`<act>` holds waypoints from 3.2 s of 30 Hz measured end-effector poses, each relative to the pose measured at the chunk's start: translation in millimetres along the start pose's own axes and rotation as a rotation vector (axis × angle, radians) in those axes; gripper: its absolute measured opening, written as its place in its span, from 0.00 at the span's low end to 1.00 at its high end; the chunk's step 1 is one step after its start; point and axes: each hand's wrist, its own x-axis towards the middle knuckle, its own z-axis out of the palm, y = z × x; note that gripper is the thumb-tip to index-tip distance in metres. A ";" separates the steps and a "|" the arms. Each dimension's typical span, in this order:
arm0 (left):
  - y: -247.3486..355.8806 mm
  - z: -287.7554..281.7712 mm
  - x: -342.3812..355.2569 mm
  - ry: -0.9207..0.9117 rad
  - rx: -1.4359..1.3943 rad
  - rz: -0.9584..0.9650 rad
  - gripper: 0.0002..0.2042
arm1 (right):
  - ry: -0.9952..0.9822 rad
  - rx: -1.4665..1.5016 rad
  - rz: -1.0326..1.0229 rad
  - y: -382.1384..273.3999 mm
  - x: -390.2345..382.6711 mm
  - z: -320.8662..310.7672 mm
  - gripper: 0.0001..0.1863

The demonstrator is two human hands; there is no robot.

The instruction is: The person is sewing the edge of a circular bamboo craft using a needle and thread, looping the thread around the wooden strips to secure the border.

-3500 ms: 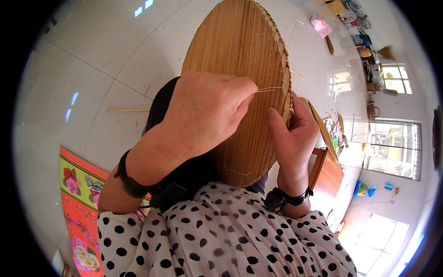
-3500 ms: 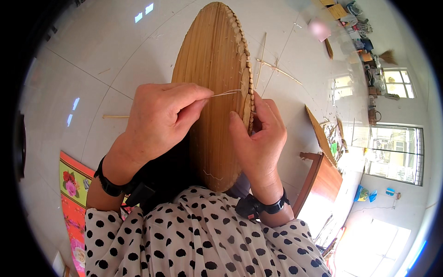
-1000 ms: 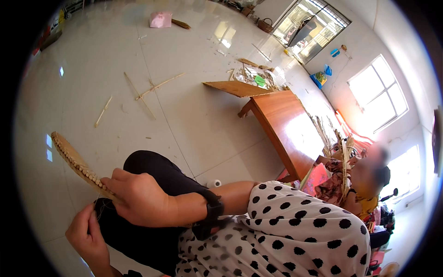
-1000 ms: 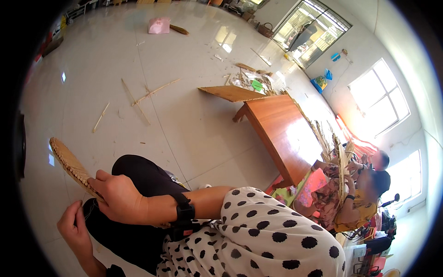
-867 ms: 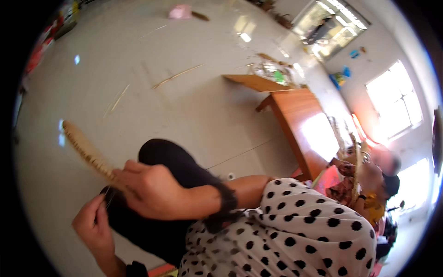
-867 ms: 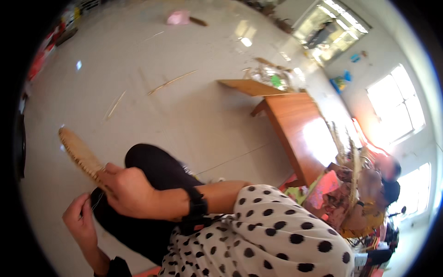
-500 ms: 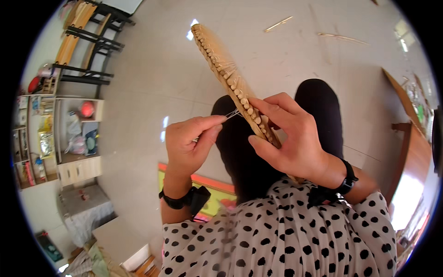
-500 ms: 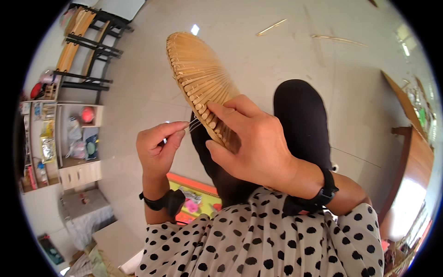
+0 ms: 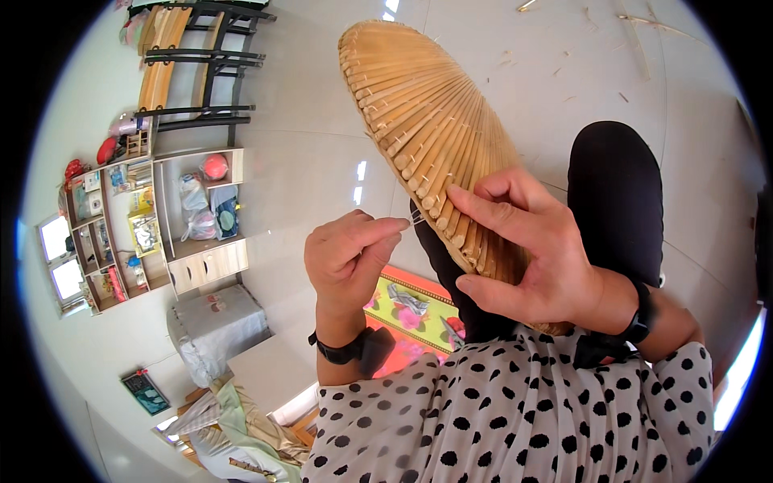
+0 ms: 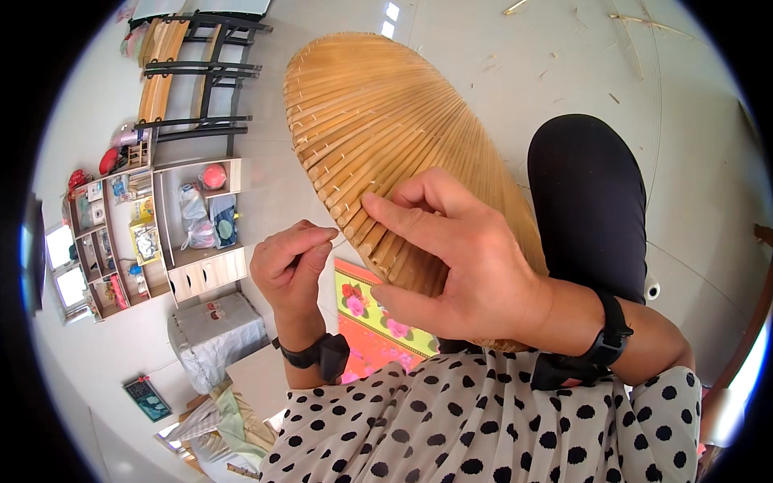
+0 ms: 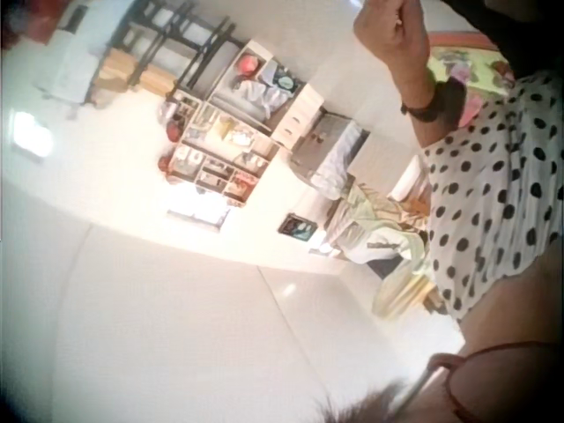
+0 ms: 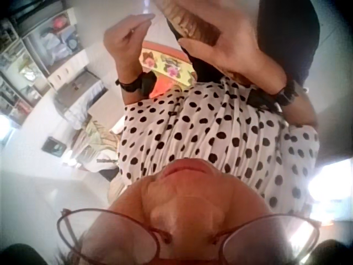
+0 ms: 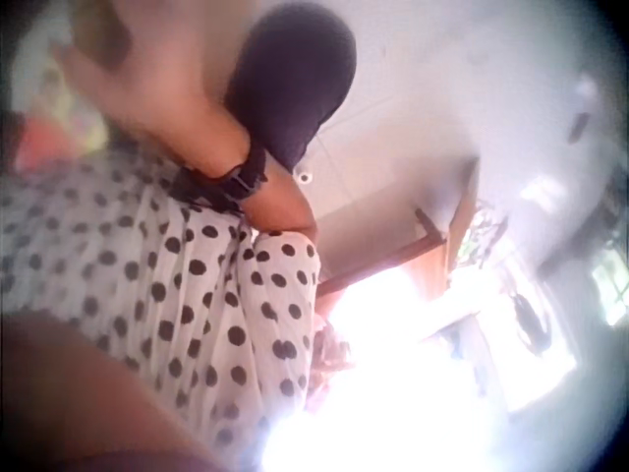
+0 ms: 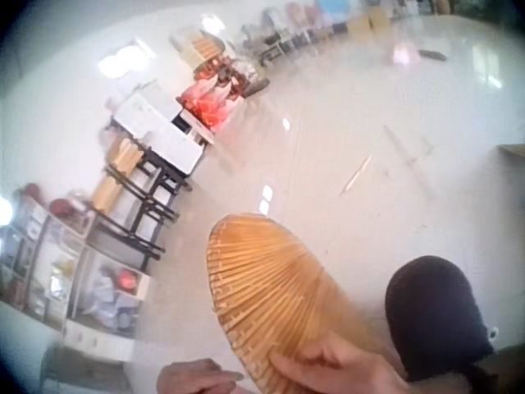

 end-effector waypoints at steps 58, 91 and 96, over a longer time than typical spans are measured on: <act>23.1 7.7 2.6 -0.009 0.041 -0.195 0.02 | -0.018 -0.028 -0.010 0.7 -5.5 2.7 0.36; 36.6 19.1 -8.5 0.088 0.016 -0.240 0.02 | 0.094 -0.104 -0.122 -2.2 -7.7 22.5 0.30; 34.2 24.3 -11.0 0.126 -0.066 -0.273 0.02 | 0.104 -0.120 -0.160 -1.7 -4.8 25.2 0.29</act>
